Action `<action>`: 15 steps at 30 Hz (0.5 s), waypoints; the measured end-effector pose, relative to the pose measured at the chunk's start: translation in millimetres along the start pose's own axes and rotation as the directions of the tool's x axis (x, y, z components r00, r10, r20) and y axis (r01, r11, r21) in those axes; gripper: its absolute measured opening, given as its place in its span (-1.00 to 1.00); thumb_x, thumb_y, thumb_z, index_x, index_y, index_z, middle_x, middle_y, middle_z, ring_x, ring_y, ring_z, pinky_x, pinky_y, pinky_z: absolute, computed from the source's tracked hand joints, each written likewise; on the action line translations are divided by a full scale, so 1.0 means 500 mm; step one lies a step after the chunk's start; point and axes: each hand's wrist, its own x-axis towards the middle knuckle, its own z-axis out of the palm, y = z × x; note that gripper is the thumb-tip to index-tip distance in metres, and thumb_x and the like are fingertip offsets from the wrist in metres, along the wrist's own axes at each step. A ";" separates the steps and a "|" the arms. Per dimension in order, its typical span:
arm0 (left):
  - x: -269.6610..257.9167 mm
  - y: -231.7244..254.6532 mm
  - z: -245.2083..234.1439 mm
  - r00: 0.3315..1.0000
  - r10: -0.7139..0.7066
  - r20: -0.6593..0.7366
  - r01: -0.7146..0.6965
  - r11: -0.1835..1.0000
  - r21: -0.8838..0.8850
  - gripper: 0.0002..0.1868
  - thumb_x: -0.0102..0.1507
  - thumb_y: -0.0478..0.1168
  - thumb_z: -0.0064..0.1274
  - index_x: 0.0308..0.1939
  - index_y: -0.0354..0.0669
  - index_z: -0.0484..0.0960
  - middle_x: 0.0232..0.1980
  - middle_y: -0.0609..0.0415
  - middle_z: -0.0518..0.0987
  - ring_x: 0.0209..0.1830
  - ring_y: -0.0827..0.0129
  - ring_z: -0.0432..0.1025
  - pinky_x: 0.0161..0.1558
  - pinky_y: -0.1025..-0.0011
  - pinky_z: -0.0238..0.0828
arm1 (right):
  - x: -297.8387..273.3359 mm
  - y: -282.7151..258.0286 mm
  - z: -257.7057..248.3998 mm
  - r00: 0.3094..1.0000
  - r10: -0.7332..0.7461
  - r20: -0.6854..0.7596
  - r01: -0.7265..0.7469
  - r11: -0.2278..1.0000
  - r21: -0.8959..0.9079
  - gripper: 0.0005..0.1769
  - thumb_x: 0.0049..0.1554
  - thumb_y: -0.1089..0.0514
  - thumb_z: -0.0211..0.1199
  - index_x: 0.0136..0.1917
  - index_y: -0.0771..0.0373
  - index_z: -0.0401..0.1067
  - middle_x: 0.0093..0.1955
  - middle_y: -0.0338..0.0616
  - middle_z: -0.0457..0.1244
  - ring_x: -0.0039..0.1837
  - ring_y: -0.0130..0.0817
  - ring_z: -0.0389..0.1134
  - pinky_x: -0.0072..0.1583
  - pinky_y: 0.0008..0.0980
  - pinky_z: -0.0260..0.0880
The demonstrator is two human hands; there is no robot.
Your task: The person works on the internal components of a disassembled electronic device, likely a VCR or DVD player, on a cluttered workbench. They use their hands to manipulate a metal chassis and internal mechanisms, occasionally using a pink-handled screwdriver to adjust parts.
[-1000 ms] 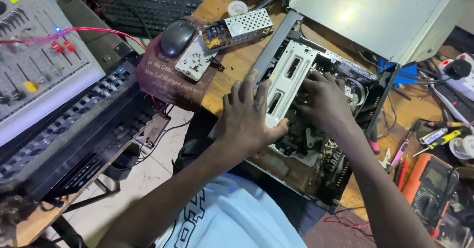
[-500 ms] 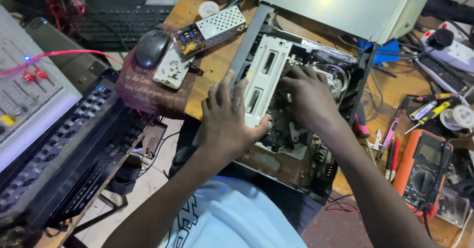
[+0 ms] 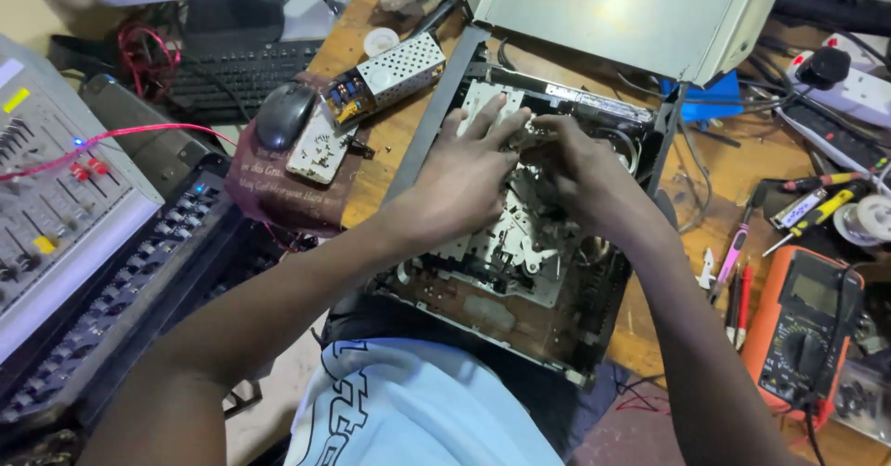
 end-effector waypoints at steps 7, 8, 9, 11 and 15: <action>0.020 0.022 -0.005 0.999 -0.039 0.021 0.037 0.996 0.082 -0.66 0.09 -0.30 0.11 -0.10 -0.02 0.85 0.69 0.07 0.31 0.72 -0.04 0.07 0.48 -0.17 0.12 | 0.013 0.009 -0.015 0.981 -0.037 -0.190 0.081 0.971 0.225 -0.46 0.32 0.39 0.12 0.53 0.12 0.29 0.18 0.00 0.48 0.16 0.13 0.54 0.16 0.09 0.48; 0.025 0.023 -0.004 0.999 -0.026 0.020 0.024 0.996 0.092 -0.65 0.11 -0.33 0.11 -0.07 -0.08 0.84 0.66 0.04 0.33 0.70 -0.07 0.09 0.46 -0.15 0.12 | 0.023 0.030 -0.009 0.963 -0.053 -0.265 0.117 0.965 0.235 -0.51 0.29 0.39 0.19 0.46 0.18 0.38 0.18 0.04 0.47 0.23 0.11 0.52 0.18 0.00 0.49; 0.031 0.020 -0.006 1.000 -0.014 0.016 0.012 0.994 0.104 -0.63 0.12 -0.37 0.11 -0.03 -0.14 0.84 0.64 0.01 0.36 0.69 -0.09 0.10 0.45 -0.12 0.12 | 0.036 0.049 -0.004 0.938 -0.070 -0.340 0.159 0.957 0.242 -0.57 0.27 0.38 0.27 0.40 0.25 0.47 0.18 0.09 0.46 0.30 0.10 0.49 0.19 -0.09 0.51; 0.035 0.018 -0.010 1.000 -0.006 0.021 0.004 0.993 0.116 -0.64 0.11 -0.39 0.11 -0.05 -0.13 0.84 0.61 0.03 0.38 0.67 -0.10 0.12 0.43 -0.14 0.15 | 0.035 0.052 -0.008 0.934 -0.026 -0.356 0.128 0.955 0.266 -0.61 0.28 0.33 0.31 0.38 0.22 0.50 0.17 0.03 0.46 0.30 0.03 0.49 0.20 -0.12 0.50; 0.063 0.004 0.003 0.999 -0.001 0.039 0.000 1.000 0.027 -0.66 0.09 -0.46 0.10 -0.15 -0.12 0.85 0.54 0.01 0.45 0.66 -0.12 0.11 0.40 -0.17 0.21 | 0.038 0.062 -0.007 0.926 0.050 -0.373 0.062 0.958 0.282 -0.65 0.26 0.17 0.41 0.31 0.12 0.59 0.14 -0.11 0.47 0.32 -0.09 0.49 0.22 -0.20 0.51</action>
